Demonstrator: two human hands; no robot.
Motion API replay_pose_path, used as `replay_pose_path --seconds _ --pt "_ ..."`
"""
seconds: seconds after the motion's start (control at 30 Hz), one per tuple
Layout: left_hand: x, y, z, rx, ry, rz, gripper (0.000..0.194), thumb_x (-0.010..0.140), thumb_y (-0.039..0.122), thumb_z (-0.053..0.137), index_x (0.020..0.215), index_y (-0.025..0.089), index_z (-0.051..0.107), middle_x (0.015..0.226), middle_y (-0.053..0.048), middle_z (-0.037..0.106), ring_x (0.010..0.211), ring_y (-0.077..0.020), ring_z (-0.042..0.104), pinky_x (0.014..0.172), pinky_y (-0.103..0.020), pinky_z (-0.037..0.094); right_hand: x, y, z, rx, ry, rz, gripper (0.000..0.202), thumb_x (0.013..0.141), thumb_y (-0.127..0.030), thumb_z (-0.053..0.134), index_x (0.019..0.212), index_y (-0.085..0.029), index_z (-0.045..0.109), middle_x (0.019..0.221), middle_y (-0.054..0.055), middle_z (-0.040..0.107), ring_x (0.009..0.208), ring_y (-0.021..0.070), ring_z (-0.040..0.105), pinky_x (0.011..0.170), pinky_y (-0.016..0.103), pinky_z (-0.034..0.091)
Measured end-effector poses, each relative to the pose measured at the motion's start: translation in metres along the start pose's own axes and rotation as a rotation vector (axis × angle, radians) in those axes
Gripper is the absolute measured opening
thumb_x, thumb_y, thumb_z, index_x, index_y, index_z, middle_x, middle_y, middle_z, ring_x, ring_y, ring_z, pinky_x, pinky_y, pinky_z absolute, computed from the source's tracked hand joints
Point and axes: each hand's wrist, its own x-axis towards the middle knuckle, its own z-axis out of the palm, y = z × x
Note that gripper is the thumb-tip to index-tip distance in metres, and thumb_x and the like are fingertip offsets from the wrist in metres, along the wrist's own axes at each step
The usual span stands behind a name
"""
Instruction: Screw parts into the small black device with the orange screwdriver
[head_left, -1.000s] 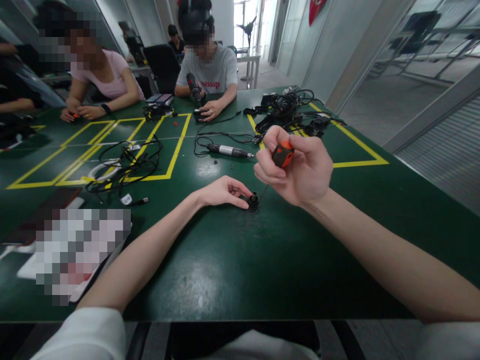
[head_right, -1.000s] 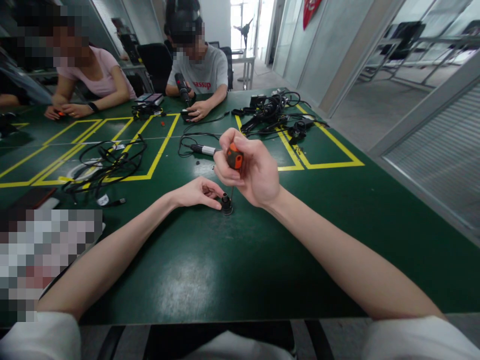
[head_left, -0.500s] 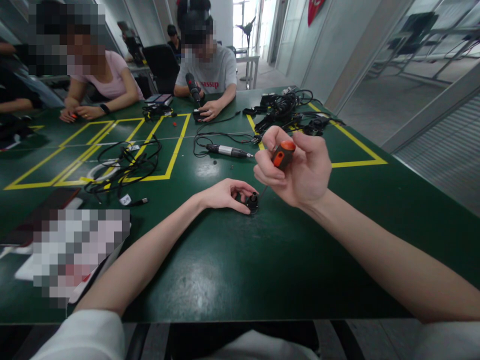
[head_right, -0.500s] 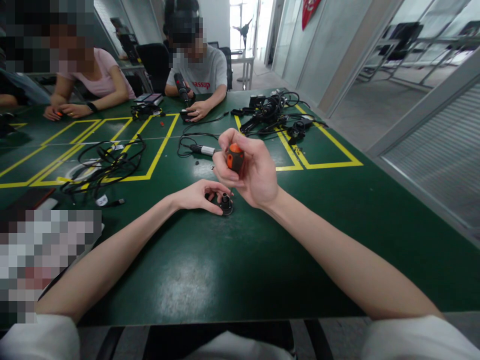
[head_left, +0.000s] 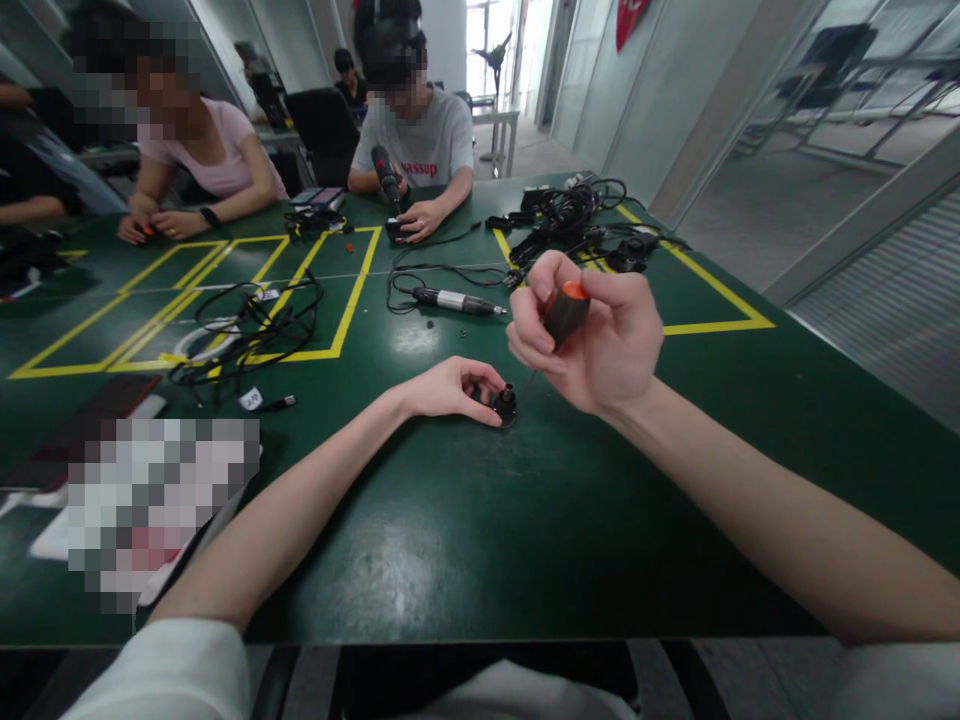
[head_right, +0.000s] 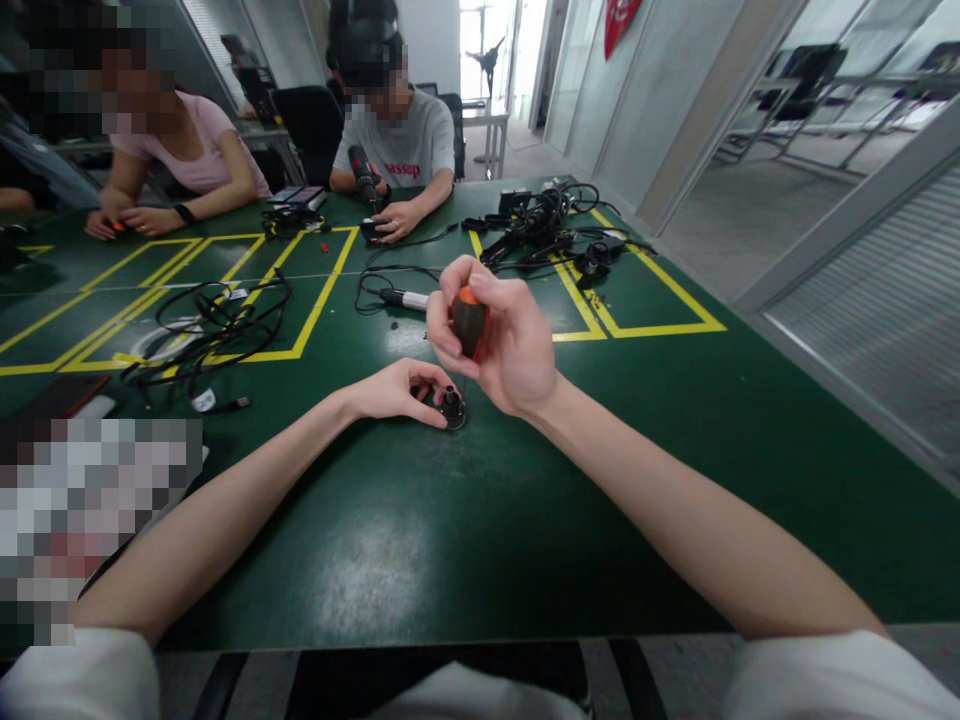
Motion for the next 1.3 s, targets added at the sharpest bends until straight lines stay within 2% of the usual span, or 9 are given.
replay_pose_path --seconds 0.17,0.3,0.43,0.6,0.8,0.97,1.1,1.2,1.3 --pt "-0.0003 0.0006 -0.0003 0.007 -0.001 0.004 0.044 0.056 0.032 0.094 0.093 0.015 0.076 0.08 0.001 0.07 0.07 -0.0101 0.055 0.067 -0.024 0.041 0.0005 0.0014 -0.0004 0.065 0.003 0.043 0.04 0.094 -0.054 0.059 0.073 -0.023 0.045 0.052 -0.007 0.046 0.038 0.0082 0.036 0.039 0.022 0.026" --pt "-0.0002 -0.0011 -0.0007 0.009 -0.004 0.014 0.044 0.057 0.033 0.094 0.094 0.015 0.077 0.081 0.0 0.071 0.071 -0.0104 0.056 0.067 -0.025 0.041 -0.0005 0.0004 -0.0023 0.133 -0.008 0.071 0.038 0.095 -0.056 0.059 0.078 -0.024 0.045 0.054 -0.007 0.046 0.039 0.0087 0.036 0.039 0.022 0.027" --pt "-0.0004 -0.0022 -0.001 0.01 -0.006 0.019 0.043 0.058 0.032 0.094 0.094 0.015 0.077 0.083 -0.001 0.072 0.072 -0.0109 0.057 0.068 -0.025 0.042 -0.0007 0.0008 -0.0017 0.068 -0.008 0.03 0.034 0.092 -0.053 0.062 0.082 -0.024 0.047 0.056 -0.007 0.048 0.039 0.0082 0.037 0.039 0.021 0.028" --pt "-0.0006 -0.0011 -0.001 0.02 -0.006 0.02 0.042 0.058 0.031 0.094 0.092 0.015 0.076 0.084 -0.001 0.072 0.073 -0.0107 0.057 0.066 -0.024 0.04 -0.0004 0.0024 -0.0005 0.043 0.029 0.08 0.042 0.096 -0.058 0.056 0.074 -0.023 0.049 0.052 -0.006 0.043 0.039 0.0097 0.038 0.038 0.022 0.027" --pt "0.0006 0.0001 -0.0004 0.012 -0.017 0.023 0.042 0.058 0.031 0.093 0.092 0.015 0.075 0.081 0.001 0.07 0.07 -0.0098 0.056 0.066 -0.024 0.041 -0.0017 0.0023 -0.002 0.069 0.027 0.072 0.039 0.093 -0.06 0.061 0.082 -0.024 0.051 0.056 -0.007 0.046 0.04 0.0091 0.036 0.039 0.022 0.028" --pt "0.0008 -0.0003 -0.0003 0.008 -0.02 0.036 0.041 0.059 0.029 0.093 0.092 0.015 0.074 0.078 0.002 0.069 0.068 -0.0092 0.055 0.068 -0.025 0.042 0.0002 0.0007 -0.0006 0.038 0.018 0.066 0.044 0.094 -0.06 0.06 0.074 -0.023 0.047 0.061 -0.004 0.048 0.043 0.009 0.038 0.039 0.023 0.028" --pt "0.0007 -0.0014 -0.0006 0.007 -0.023 0.031 0.042 0.059 0.03 0.094 0.093 0.015 0.074 0.08 0.002 0.069 0.071 -0.0098 0.057 0.07 -0.025 0.044 0.0001 0.0 0.0004 -0.004 0.015 0.055 0.043 0.092 -0.062 0.059 0.076 -0.022 0.052 0.058 -0.005 0.047 0.041 0.0084 0.035 0.039 0.022 0.026" --pt "0.0006 -0.0018 -0.0008 0.009 -0.022 0.024 0.044 0.058 0.032 0.095 0.094 0.015 0.075 0.08 0.001 0.069 0.071 -0.01 0.058 0.069 -0.025 0.044 -0.0007 0.0011 0.0005 0.029 -0.01 0.01 0.036 0.088 -0.056 0.066 0.083 -0.022 0.055 0.058 -0.006 0.05 0.039 0.0071 0.032 0.04 0.022 0.026" --pt "0.0003 -0.0013 -0.001 0.019 -0.022 0.017 0.044 0.059 0.033 0.095 0.093 0.015 0.075 0.08 0.001 0.07 0.069 -0.0098 0.057 0.068 -0.025 0.044 -0.0008 0.003 0.0009 0.034 0.01 0.027 0.035 0.089 -0.054 0.065 0.081 -0.023 0.052 0.057 -0.007 0.048 0.039 0.0081 0.034 0.039 0.022 0.026"
